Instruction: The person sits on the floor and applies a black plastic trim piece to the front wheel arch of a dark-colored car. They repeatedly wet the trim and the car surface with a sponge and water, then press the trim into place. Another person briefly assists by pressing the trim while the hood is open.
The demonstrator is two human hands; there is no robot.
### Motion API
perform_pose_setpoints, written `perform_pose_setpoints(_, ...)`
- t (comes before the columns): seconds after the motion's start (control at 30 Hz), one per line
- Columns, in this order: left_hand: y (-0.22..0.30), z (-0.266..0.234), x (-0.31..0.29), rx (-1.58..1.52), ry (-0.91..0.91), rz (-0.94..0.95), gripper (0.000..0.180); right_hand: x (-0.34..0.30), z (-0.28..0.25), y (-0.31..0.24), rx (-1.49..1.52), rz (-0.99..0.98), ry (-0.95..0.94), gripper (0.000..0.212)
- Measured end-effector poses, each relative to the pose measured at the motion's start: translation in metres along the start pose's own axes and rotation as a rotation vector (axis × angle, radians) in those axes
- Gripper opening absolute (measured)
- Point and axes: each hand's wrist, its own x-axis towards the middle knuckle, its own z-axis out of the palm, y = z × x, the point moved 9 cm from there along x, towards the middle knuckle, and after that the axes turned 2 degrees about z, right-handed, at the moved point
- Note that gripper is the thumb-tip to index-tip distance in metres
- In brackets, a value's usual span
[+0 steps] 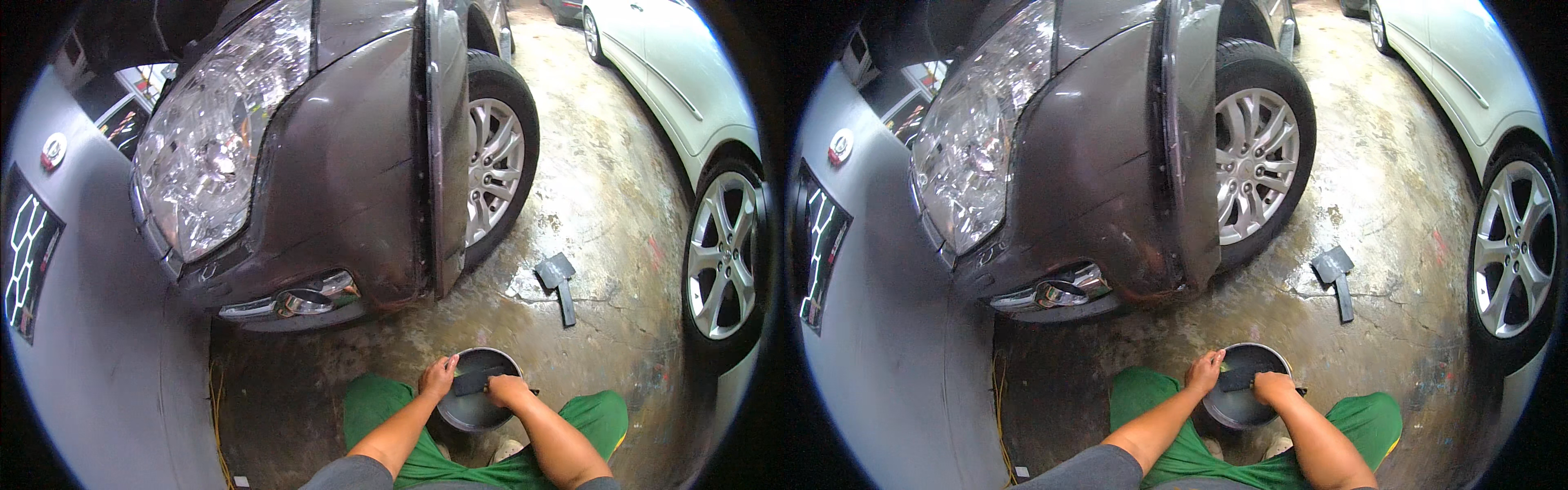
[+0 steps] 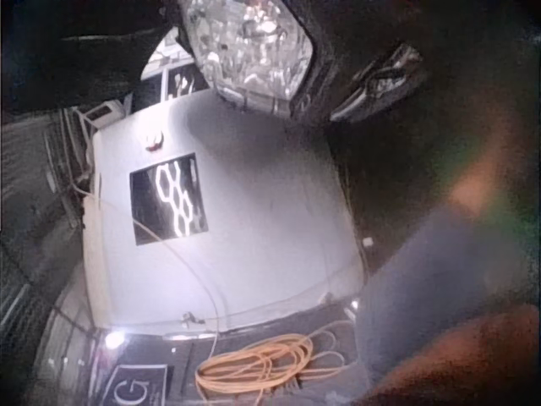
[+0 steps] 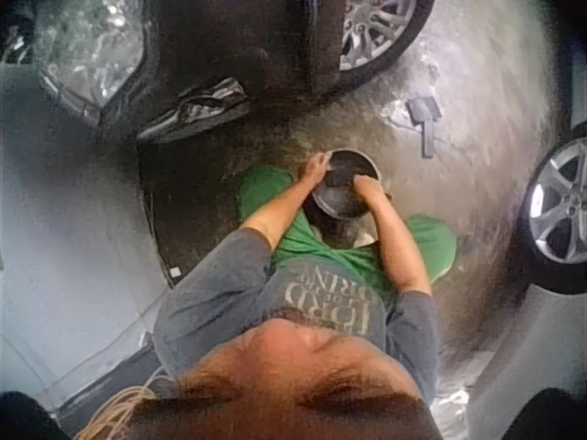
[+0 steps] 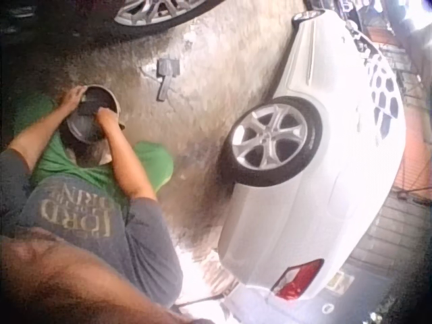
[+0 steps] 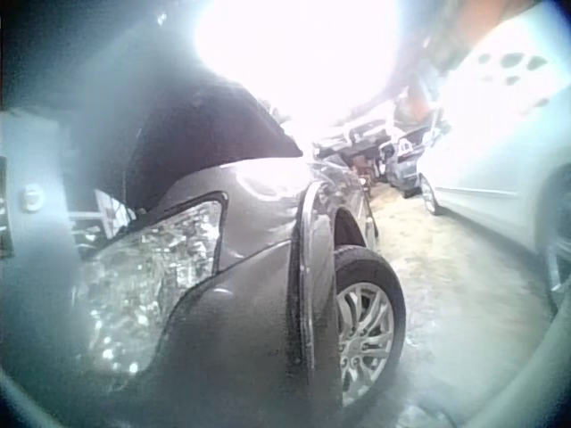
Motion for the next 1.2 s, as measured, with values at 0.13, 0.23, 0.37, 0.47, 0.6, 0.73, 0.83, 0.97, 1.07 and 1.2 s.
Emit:
perform_pose_setpoints(0.13,0.005,-0.004,-0.001,-0.016,0.004,0.045,0.061,0.0,0.001,0.0,-0.007,0.009,-0.013,0.032)
perform_pose_setpoints(0.23,0.007,-0.007,-0.003,-0.01,0.01,0.053,0.061,-0.001,-0.001,-0.001,-0.014,-0.008,0.041,0.031)
perform_pose_setpoints(0.37,0.006,-0.008,-0.004,-0.02,0.021,0.051,0.06,-0.005,-0.005,-0.003,-0.023,-0.02,0.036,0.031)
perform_pose_setpoints(0.47,0.009,-0.008,-0.005,-0.029,0.013,0.039,0.06,-0.003,-0.003,-0.002,-0.04,-0.026,0.022,0.031)
perform_pose_setpoints(0.6,0.007,-0.007,-0.004,-0.025,0.034,0.042,0.059,-0.005,-0.004,-0.003,-0.031,-0.013,0.013,0.032)
perform_pose_setpoints(0.73,0.008,-0.01,-0.005,-0.016,0.027,0.044,0.059,-0.004,-0.004,-0.004,-0.053,-0.018,0.009,0.032)
perform_pose_setpoints(0.83,0.008,-0.008,-0.004,-0.018,0.011,0.035,0.06,-0.003,-0.001,-0.003,-0.06,-0.02,0.007,0.032)
perform_pose_setpoints(0.97,0.008,-0.009,-0.006,-0.029,0.006,0.009,0.062,-0.006,-0.005,-0.004,-0.034,-0.019,0.016,0.032)
perform_pose_setpoints(1.07,0.006,-0.006,-0.004,-0.034,-0.01,0.022,0.063,-0.011,-0.009,-0.006,-0.023,-0.019,0.03,0.032)
perform_pose_setpoints(1.2,-0.002,0.001,0.0,-0.053,-0.019,0.021,0.063,-0.009,-0.008,-0.005,-0.024,-0.021,0.031,0.033)
